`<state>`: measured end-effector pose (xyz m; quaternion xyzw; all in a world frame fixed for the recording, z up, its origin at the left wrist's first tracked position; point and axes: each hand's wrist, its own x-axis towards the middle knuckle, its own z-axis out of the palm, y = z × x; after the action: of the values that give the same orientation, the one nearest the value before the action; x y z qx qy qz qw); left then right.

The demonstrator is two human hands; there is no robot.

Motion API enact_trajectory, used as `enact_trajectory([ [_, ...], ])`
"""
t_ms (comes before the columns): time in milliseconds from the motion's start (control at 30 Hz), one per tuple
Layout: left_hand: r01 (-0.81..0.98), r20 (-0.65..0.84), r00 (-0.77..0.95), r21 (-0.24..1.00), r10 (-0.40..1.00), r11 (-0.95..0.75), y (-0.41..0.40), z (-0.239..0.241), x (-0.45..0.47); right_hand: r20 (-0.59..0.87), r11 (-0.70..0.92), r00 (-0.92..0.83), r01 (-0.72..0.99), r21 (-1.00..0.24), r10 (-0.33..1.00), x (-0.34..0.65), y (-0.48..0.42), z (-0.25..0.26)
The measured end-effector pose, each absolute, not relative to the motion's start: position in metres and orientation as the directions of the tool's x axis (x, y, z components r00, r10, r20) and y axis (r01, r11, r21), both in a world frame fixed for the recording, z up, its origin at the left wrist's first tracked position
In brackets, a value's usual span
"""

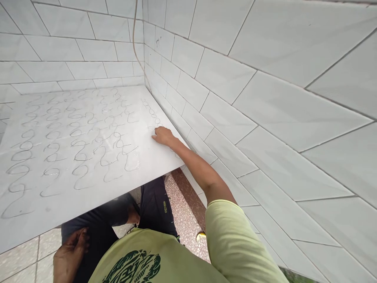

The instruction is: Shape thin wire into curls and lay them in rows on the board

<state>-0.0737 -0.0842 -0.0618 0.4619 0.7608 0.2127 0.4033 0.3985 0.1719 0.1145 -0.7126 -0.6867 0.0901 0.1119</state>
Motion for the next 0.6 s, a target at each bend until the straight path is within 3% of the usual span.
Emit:
enact_trajectory([
  [333, 0.617, -0.420, -0.248, 0.626, 0.873, 0.477, -0.091, -0.059, -0.075, 0.051, -0.047, 0.051, 0.996, -0.077, 0.997, 0.371, 0.171, 0.092],
  [600, 0.734, -0.340, -0.246, 0.546, 0.908, 0.404, -0.091, -0.053, -0.074, 0.098, -0.027, 0.036, 0.995, -0.091, 0.995, 0.376, 0.145, 0.094],
])
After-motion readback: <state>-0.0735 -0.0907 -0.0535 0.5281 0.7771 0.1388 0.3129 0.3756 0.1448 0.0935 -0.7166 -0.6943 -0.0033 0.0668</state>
